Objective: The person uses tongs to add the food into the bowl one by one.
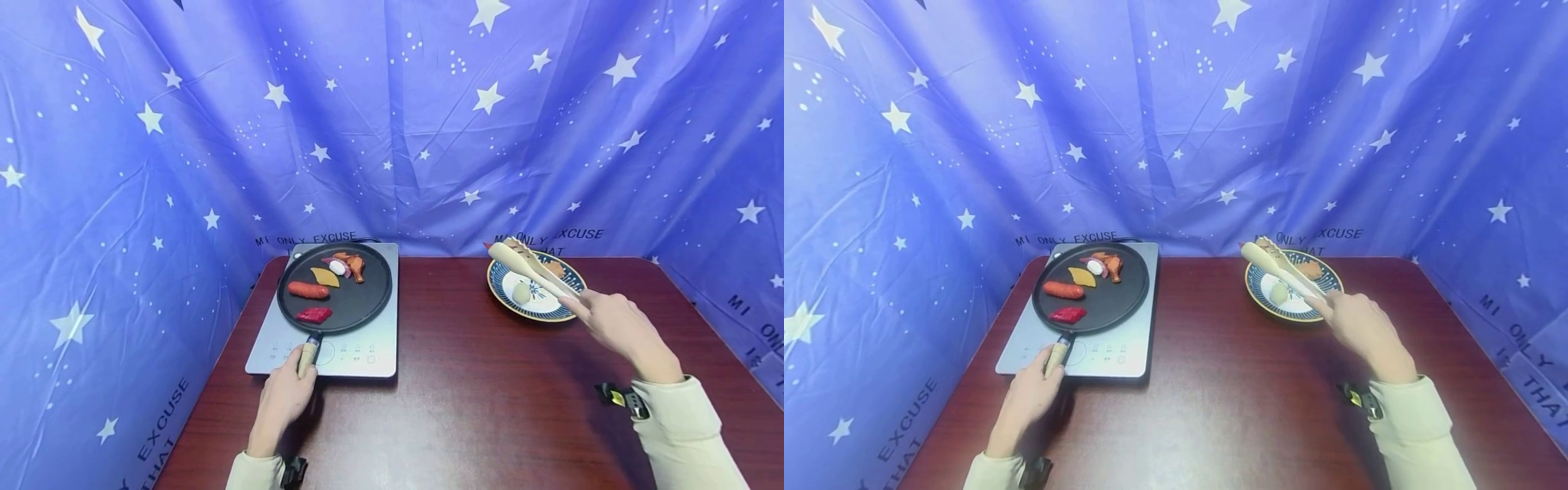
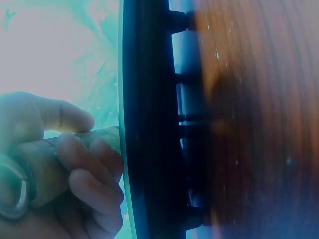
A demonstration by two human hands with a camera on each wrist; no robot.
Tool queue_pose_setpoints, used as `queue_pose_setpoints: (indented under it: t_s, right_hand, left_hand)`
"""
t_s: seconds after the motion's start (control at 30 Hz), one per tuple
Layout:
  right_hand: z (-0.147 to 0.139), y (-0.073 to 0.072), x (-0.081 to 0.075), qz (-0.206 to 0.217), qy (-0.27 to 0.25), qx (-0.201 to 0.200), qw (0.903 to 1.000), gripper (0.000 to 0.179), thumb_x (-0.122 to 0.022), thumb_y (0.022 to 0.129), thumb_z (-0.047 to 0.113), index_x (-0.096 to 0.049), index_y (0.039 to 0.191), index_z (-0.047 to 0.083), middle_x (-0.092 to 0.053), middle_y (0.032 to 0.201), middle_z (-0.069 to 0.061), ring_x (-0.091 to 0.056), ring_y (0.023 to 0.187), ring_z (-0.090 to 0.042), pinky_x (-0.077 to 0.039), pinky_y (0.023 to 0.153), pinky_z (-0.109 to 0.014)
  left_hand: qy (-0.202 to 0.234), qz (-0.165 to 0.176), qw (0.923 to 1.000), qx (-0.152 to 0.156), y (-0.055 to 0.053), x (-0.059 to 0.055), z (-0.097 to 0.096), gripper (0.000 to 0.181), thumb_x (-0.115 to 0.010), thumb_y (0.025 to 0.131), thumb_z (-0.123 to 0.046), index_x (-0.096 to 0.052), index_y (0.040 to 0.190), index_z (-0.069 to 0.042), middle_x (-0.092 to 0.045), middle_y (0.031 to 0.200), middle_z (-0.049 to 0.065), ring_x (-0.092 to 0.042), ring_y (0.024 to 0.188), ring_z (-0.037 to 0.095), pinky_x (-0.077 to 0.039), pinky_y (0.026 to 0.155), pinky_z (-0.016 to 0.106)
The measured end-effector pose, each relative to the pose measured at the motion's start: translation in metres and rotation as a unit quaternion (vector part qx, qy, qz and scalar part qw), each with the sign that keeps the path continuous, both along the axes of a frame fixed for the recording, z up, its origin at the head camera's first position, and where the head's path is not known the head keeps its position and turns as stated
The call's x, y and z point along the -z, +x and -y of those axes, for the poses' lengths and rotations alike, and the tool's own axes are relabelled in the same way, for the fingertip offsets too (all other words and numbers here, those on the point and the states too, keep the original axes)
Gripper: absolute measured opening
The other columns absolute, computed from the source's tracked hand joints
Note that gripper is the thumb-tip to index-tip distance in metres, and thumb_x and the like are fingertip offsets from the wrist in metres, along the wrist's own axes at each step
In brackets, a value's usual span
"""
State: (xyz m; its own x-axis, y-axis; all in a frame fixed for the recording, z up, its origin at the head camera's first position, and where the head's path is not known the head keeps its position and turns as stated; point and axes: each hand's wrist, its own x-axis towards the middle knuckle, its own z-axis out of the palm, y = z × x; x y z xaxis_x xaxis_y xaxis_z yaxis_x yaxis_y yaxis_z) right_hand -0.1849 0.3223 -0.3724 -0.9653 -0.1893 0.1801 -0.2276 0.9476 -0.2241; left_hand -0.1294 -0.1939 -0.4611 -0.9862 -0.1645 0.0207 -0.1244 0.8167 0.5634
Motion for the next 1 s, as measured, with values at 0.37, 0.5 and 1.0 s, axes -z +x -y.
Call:
queue_pose_setpoints:
  t_s: [0.37,0.5,1.0]
  right_hand:
    - [0.028,-0.01,-0.011,-0.021,0.007,-0.022,0.9995,0.043,-0.042,0.098,0.045,-0.051,0.07,0.013,-0.036,0.054,0.001,-0.043,0.052,-0.021,-0.035,0.049,-0.041]
    - [0.04,-0.014,-0.017,-0.009,0.01,-0.028,0.9995,0.045,-0.041,0.097,0.048,-0.051,0.07,0.014,-0.037,0.055,0.0,-0.043,0.052,-0.021,-0.034,0.048,-0.038]
    - [0.099,-0.036,-0.025,-0.085,0.035,-0.102,0.9905,0.036,-0.056,0.092,0.038,-0.049,0.066,0.015,-0.039,0.052,0.003,-0.043,0.045,-0.019,-0.033,0.045,-0.038]
  left_hand:
    - [0.001,-0.005,1.0,-0.001,-0.001,0.001,0.0,0.051,-0.051,0.086,-0.027,-0.048,0.135,-0.013,-0.054,0.07,0.008,-0.05,0.059,0.024,-0.04,0.054,0.041]
    - [0.001,-0.005,1.0,-0.002,-0.001,0.001,-0.001,0.051,-0.052,0.086,-0.026,-0.048,0.135,-0.013,-0.054,0.07,0.008,-0.05,0.06,0.024,-0.04,0.054,0.042]
    - [0.001,-0.005,1.0,-0.001,0.0,-0.001,0.0,0.05,-0.052,0.086,-0.024,-0.049,0.135,-0.014,-0.056,0.071,0.009,-0.05,0.058,0.024,-0.04,0.053,0.041]
